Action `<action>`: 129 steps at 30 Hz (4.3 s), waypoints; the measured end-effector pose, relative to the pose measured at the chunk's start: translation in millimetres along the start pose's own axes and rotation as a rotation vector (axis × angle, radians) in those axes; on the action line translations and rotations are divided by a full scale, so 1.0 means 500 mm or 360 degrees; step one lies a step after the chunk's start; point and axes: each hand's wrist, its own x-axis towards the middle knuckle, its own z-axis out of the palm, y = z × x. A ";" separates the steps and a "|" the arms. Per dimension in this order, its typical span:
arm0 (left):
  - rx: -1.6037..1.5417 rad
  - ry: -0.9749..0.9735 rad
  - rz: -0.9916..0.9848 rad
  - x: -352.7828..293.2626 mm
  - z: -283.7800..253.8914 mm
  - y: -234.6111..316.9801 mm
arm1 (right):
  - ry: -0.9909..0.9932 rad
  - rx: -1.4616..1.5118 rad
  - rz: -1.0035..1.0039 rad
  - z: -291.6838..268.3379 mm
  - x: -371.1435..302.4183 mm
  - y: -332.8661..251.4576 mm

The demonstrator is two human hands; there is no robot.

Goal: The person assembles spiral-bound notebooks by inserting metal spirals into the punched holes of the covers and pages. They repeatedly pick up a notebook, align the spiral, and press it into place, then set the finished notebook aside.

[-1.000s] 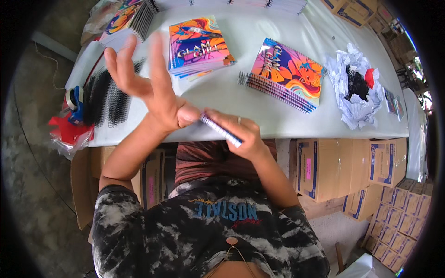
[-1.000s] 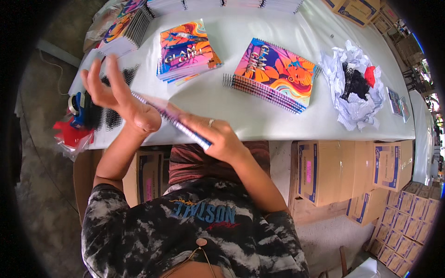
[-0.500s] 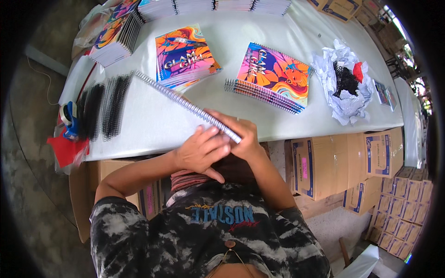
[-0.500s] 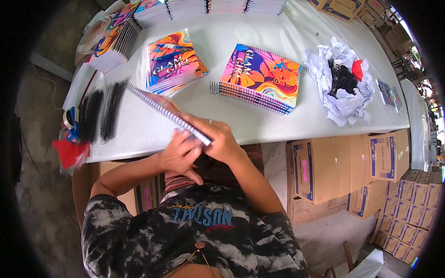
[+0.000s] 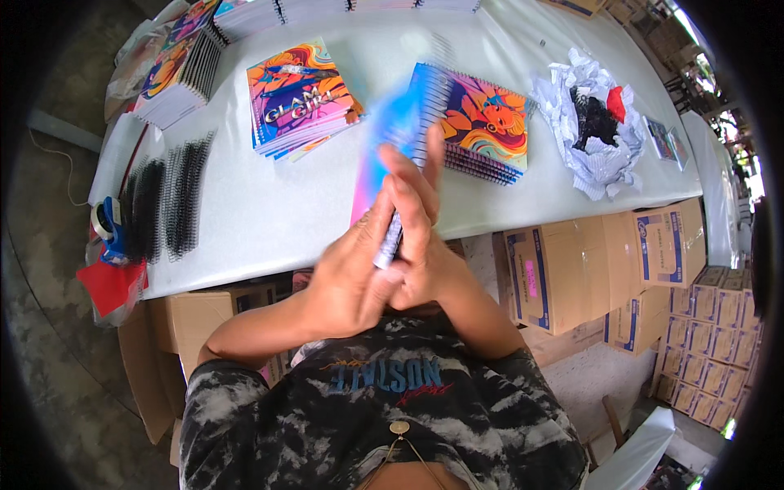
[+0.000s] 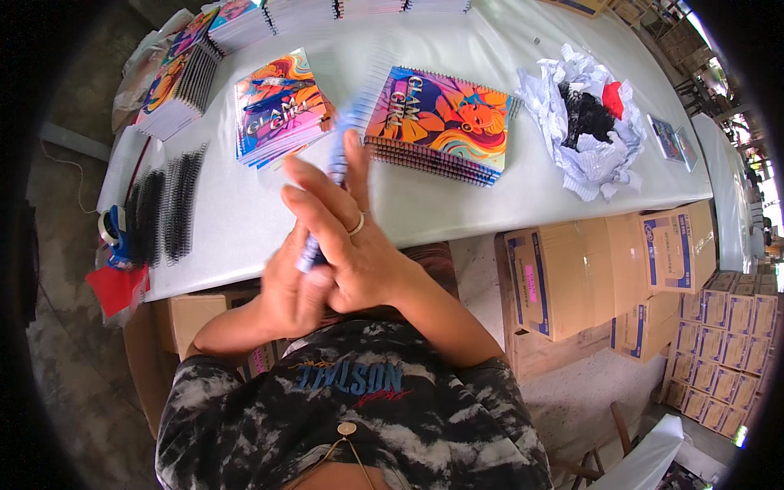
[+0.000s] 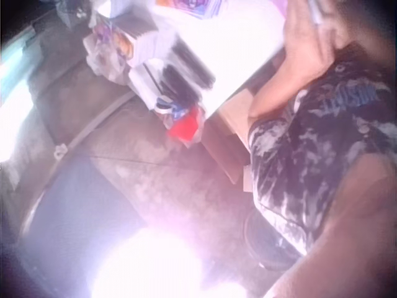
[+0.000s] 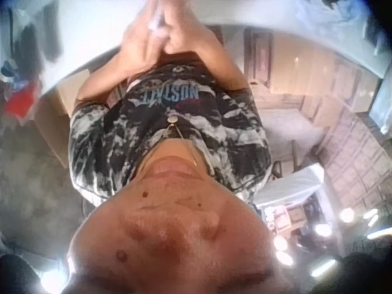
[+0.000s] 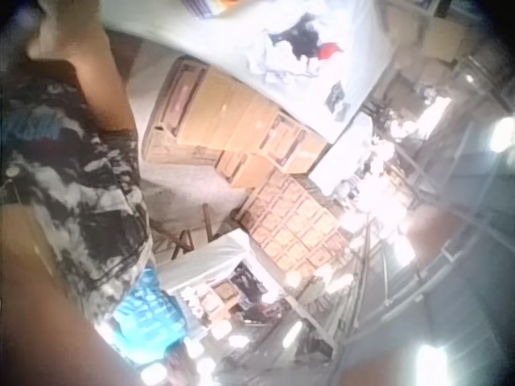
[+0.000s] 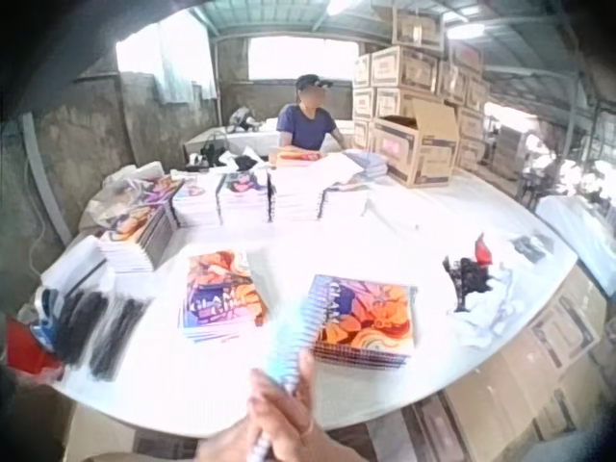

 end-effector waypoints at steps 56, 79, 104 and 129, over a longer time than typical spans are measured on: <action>0.0722 0.0451 -0.0540 0.362 0.090 -0.344 | 0.1439 -0.0897 0.0973 -0.135 -0.146 0.248; 0.1947 0.0332 -0.0323 0.051 -0.114 -0.289 | 0.1297 -0.1161 0.0915 -0.131 -0.142 0.209; 0.0383 0.0807 -0.0488 -0.045 -0.195 -0.067 | 0.0354 0.0675 0.1088 -0.007 -0.070 0.039; 0.1659 0.0775 -0.1616 -0.119 -0.413 -0.273 | -0.0121 0.0767 0.1010 -0.025 -0.061 0.083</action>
